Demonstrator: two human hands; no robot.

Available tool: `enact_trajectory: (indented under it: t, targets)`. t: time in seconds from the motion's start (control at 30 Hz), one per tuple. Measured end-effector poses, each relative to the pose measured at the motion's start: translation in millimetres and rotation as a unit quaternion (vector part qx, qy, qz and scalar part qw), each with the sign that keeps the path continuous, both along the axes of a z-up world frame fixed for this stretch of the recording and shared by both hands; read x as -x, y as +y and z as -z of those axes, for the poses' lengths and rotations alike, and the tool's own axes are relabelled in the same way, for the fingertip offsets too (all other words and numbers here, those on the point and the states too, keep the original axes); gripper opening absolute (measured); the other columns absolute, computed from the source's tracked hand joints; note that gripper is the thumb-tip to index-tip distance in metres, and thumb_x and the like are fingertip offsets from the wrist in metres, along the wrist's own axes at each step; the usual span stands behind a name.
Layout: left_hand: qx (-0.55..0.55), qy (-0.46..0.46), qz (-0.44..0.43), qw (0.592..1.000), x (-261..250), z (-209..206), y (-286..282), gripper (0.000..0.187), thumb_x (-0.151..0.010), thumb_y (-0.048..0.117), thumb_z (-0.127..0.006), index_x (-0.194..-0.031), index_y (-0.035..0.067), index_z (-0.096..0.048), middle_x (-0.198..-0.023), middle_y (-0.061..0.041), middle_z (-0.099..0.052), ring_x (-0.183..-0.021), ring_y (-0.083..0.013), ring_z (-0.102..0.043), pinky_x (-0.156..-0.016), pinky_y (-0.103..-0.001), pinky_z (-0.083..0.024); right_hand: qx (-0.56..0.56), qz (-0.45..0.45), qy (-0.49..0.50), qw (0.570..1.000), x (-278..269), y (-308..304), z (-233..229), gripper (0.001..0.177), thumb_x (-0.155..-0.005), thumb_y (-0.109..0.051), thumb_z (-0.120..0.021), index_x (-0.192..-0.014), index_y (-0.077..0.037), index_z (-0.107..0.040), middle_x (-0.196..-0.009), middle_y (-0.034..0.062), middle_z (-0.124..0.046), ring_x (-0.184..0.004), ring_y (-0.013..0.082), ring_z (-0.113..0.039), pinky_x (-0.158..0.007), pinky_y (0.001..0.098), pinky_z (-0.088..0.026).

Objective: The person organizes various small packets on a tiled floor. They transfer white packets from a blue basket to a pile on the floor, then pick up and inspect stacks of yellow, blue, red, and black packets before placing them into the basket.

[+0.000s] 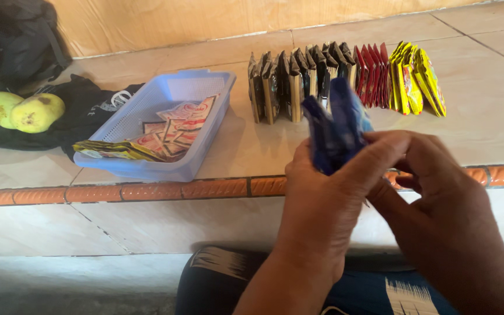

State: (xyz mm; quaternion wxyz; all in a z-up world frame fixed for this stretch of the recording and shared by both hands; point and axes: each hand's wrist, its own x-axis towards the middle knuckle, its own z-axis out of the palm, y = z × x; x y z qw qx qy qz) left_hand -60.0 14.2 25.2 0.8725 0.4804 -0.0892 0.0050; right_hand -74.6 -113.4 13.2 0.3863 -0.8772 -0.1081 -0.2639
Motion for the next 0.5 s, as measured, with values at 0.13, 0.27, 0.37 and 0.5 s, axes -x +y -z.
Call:
enact_trajectory:
  t: [0.13,0.27,0.37,0.5]
  targets:
    - [0.023,-0.006,-0.048,0.999,-5,-4,0,0.038,-0.084,0.014,-0.078,-0.113,-0.005,-0.063,-0.093,-0.009,-0.069,-0.072,-0.012,-0.066,-0.062,-0.026,-0.055,-0.035,-0.053,-0.003,0.998,3,3,0,0.07,-0.085,-0.019,-0.077,-0.146,-0.006,-0.044,-0.14,0.0145,-0.06,-0.129,0.0238,-0.062,-0.095,0.0396,-0.056]
    - [-0.032,0.03,-0.166,0.985,-9,-19,11,0.032,-0.081,0.009,-0.066,-0.111,0.0,-0.061,-0.089,-0.011,-0.073,-0.066,-0.0131,-0.069,-0.055,-0.027,-0.058,-0.02,-0.112,-0.003,0.993,2,10,-9,0.079,-0.083,-0.021,-0.081,-0.15,-0.009,-0.04,-0.146,0.0138,-0.057,-0.137,0.0238,-0.057,-0.1,0.0427,-0.052]
    - [-0.14,-0.01,-0.229,0.963,-10,-30,27,0.033,-0.084,0.01,-0.062,-0.115,0.0,-0.062,-0.089,-0.012,-0.073,-0.062,-0.0137,-0.067,-0.048,-0.029,-0.056,0.025,-0.103,-0.07,0.992,8,19,-10,0.084,-0.081,-0.023,-0.081,-0.151,-0.007,-0.039,-0.149,0.0146,-0.054,-0.137,0.0263,-0.055,-0.099,0.0427,-0.049]
    - [-0.282,-0.085,-0.356,0.887,-30,-43,67,0.028,-0.088,0.016,-0.06,-0.109,-0.002,-0.061,-0.088,-0.011,-0.073,-0.064,-0.0123,-0.071,-0.05,-0.028,-0.062,0.028,-0.104,-0.071,0.992,12,23,-11,0.078,-0.081,-0.023,-0.08,-0.149,-0.01,-0.046,-0.154,0.0115,-0.052,-0.135,0.0246,-0.056,-0.097,0.0406,-0.051]
